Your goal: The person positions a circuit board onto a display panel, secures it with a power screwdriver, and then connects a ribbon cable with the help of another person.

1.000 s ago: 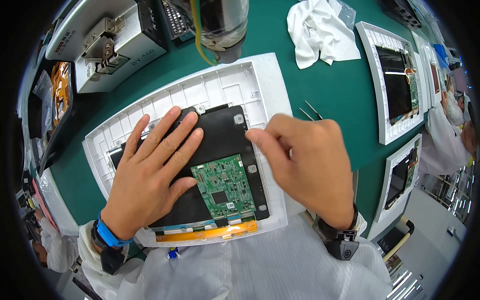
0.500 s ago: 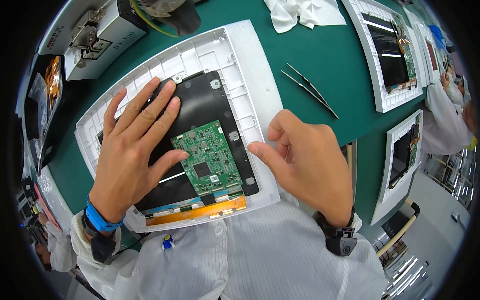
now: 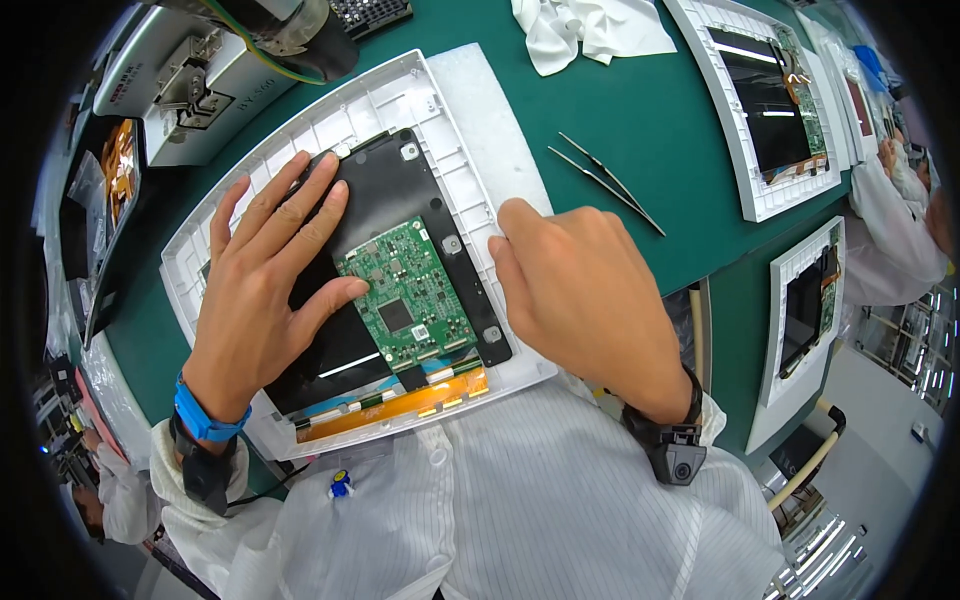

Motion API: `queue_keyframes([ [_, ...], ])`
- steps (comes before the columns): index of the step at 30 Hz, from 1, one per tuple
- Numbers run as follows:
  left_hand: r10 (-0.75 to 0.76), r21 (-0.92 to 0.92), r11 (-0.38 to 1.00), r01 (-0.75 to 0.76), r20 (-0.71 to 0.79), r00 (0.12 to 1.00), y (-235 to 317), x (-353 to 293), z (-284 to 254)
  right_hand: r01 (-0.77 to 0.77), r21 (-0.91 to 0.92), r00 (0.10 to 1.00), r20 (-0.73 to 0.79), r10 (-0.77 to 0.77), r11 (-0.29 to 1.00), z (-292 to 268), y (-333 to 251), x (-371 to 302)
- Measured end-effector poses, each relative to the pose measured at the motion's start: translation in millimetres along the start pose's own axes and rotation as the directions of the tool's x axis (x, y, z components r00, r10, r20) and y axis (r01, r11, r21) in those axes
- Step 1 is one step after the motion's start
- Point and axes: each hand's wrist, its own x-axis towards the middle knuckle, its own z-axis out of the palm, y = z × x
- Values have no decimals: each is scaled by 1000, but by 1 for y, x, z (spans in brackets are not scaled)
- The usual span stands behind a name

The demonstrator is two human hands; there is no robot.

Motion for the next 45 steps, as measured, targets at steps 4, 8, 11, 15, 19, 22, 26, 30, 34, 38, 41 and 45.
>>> queue_keyframes([
  [4, 6, -11, 1000, -7, -39, 999, -1, 2, 2, -44, 77, 999, -24, 46, 996, 0, 3, 2],
  [8, 4, -12, 1000, -5, -40, 999, -1, 2, 3, -166, 239, 986, 74, 152, 957, -6, 6, -5],
  [11, -2, -13, 1000, 1, -34, 999, -2, 2, 4, -232, 181, 962, 192, 197, 956, -15, -1, -12],
  [15, -8, -3, 1000, 8, -32, 999, -3, 2, 3, -217, 117, 966, 169, 195, 969, -9, -7, -19],
  [19, -16, -24, 1000, 15, -30, 999, -2, 2, 3, -250, 110, 958, 175, 229, 962, -5, -6, -18],
  [22, -17, -19, 1000, 16, -20, 1000, -2, 1, 3, -249, 93, 955, 189, 228, 964, -4, -4, -16],
  [26, -18, 38, 999, 18, 13, 1000, 6, 1, 0, -263, 82, 942, 237, 238, 961, -6, -2, -13],
  [30, 29, 18, 999, -29, 41, 999, 13, -1, 1, -280, 73, 927, 281, 249, 957, -12, -4, -8],
  [34, 25, 2, 1000, -25, 39, 999, 10, 0, 0, -236, -13, 930, 288, 230, 972, -22, -4, 4],
  [38, 26, -38, 999, -25, 34, 999, 9, 2, 0, -168, -18, 985, -26, 168, 986, -12, -4, 26],
  [41, 23, -53, 998, -21, 35, 999, 6, 0, -1, -122, 47, 977, -168, 129, 991, -3, -7, 43],
  [45, 69, -179, 982, -55, 70, 995, -7, 1, -5, -147, 74, 981, -114, 155, 986, -2, -5, 56],
])
